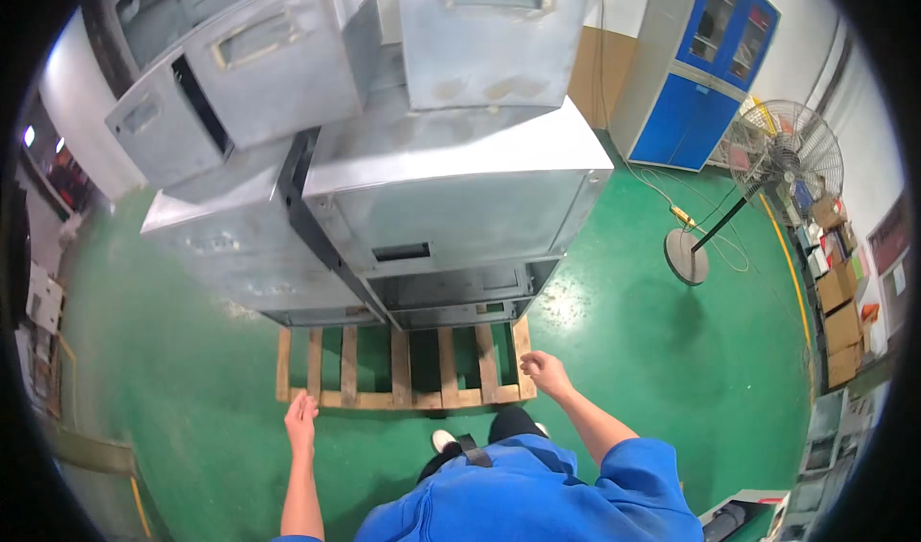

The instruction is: Filing the edges of a metal enclosure, wiping it clean, and applying red tape to the rim.

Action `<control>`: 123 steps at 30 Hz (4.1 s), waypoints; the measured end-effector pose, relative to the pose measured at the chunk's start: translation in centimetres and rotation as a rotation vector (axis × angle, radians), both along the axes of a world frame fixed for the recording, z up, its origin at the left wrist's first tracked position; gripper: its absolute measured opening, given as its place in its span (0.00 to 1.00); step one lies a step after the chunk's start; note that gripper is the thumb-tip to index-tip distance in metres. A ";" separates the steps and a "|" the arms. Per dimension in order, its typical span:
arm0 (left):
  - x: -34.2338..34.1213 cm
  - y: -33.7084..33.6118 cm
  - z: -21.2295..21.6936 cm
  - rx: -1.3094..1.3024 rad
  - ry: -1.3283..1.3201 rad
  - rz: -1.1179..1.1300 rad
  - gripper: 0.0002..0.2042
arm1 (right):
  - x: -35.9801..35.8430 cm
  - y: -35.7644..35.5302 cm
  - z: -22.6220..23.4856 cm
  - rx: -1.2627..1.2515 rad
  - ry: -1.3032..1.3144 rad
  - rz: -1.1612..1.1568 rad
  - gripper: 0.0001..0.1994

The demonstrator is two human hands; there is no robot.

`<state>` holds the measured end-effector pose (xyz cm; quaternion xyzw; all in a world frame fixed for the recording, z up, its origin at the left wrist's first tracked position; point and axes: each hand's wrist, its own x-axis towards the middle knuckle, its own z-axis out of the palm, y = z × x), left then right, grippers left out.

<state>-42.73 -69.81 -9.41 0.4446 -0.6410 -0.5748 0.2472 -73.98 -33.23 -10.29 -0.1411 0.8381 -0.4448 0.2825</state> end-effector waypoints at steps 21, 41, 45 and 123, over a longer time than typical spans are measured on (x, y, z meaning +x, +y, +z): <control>-66.8 6.8 41.3 0.251 1.123 -0.139 0.20 | -38.5 -3.4 20.5 -0.549 1.086 0.800 0.19; -60.4 16.0 43.2 0.091 0.781 0.092 0.21 | -40.7 0.1 14.7 -0.891 0.661 0.103 0.15; -53.8 17.3 42.5 0.132 0.895 0.061 0.18 | -46.0 -1.7 14.7 -0.892 0.723 0.006 0.13; 33.0 60.2 27.9 -0.786 0.332 1.886 0.24 | 62.7 -30.8 28.4 -0.388 -0.706 2.063 0.34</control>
